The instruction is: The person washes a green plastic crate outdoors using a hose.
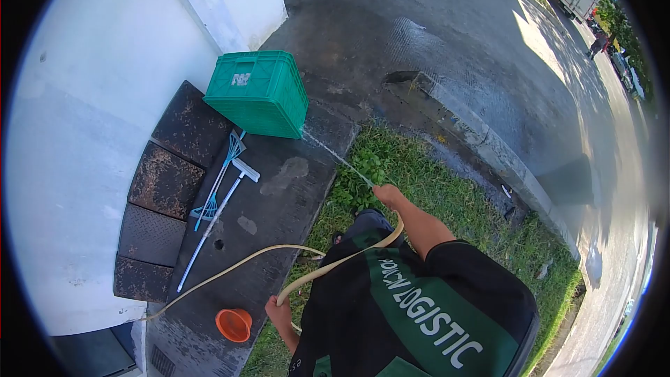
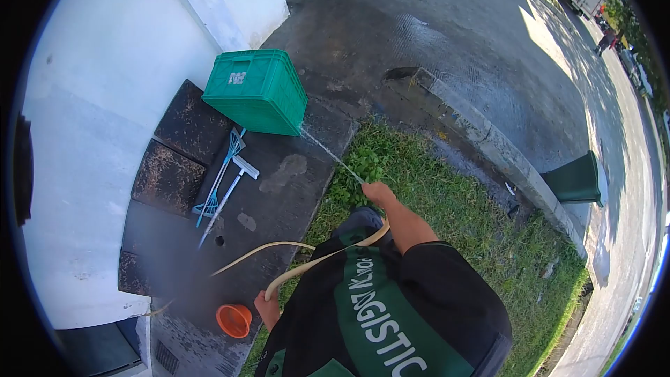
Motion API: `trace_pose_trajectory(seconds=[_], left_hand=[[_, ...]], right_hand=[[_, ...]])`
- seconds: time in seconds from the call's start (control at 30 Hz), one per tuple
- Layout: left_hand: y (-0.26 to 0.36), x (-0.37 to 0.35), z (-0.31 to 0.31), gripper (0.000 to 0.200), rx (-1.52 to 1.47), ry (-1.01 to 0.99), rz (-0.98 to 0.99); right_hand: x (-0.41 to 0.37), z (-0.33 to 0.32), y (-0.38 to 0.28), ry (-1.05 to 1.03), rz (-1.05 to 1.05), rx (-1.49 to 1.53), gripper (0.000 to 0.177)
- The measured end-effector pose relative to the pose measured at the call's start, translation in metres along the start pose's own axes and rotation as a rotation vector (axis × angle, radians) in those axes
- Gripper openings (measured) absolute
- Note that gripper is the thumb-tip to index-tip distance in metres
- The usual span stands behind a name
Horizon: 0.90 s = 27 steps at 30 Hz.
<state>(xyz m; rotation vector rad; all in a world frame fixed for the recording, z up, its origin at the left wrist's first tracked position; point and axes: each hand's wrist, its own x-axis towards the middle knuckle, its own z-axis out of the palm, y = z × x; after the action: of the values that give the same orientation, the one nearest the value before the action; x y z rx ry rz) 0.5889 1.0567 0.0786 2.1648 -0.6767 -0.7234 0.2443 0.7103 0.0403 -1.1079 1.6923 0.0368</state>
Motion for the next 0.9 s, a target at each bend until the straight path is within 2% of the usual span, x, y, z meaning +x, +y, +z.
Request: trace_pose_trajectory(seconds=[0.17,0.23,0.33,0.53,0.57,0.63,0.73,0.9], left_hand=[[-0.003,0.002,0.001,0.03,0.013,0.003,-0.005],[0.001,0.002,0.0,0.029,0.043,0.005,0.01],[0.01,0.0,-0.002,0.028,0.035,0.006,0.001],[0.016,0.0,-0.003,0.026,0.029,-0.006,-0.021],[0.015,0.001,-0.003,0.026,0.026,-0.004,-0.021],[0.012,0.001,-0.004,0.027,0.055,0.002,-0.022],[0.017,-0.001,-0.005,0.027,0.015,-0.001,-0.041],[0.01,0.001,-0.004,0.028,0.068,0.001,-0.013]], right_hand=[[0.017,0.007,0.011,0.055,-0.029,-0.023,0.057],[0.026,0.011,0.017,0.207,-0.072,0.001,0.057],[0.02,0.004,0.007,0.314,-0.13,0.032,0.057],[0.006,-0.013,-0.017,0.141,-0.07,-0.046,0.061],[0.003,-0.015,-0.022,0.141,-0.073,-0.049,0.061],[-0.003,-0.017,-0.031,0.228,-0.257,-0.044,0.058],[-0.033,-0.033,-0.056,0.246,-0.329,0.016,0.055],[-0.019,-0.034,-0.05,0.249,-0.314,-0.033,0.055]])
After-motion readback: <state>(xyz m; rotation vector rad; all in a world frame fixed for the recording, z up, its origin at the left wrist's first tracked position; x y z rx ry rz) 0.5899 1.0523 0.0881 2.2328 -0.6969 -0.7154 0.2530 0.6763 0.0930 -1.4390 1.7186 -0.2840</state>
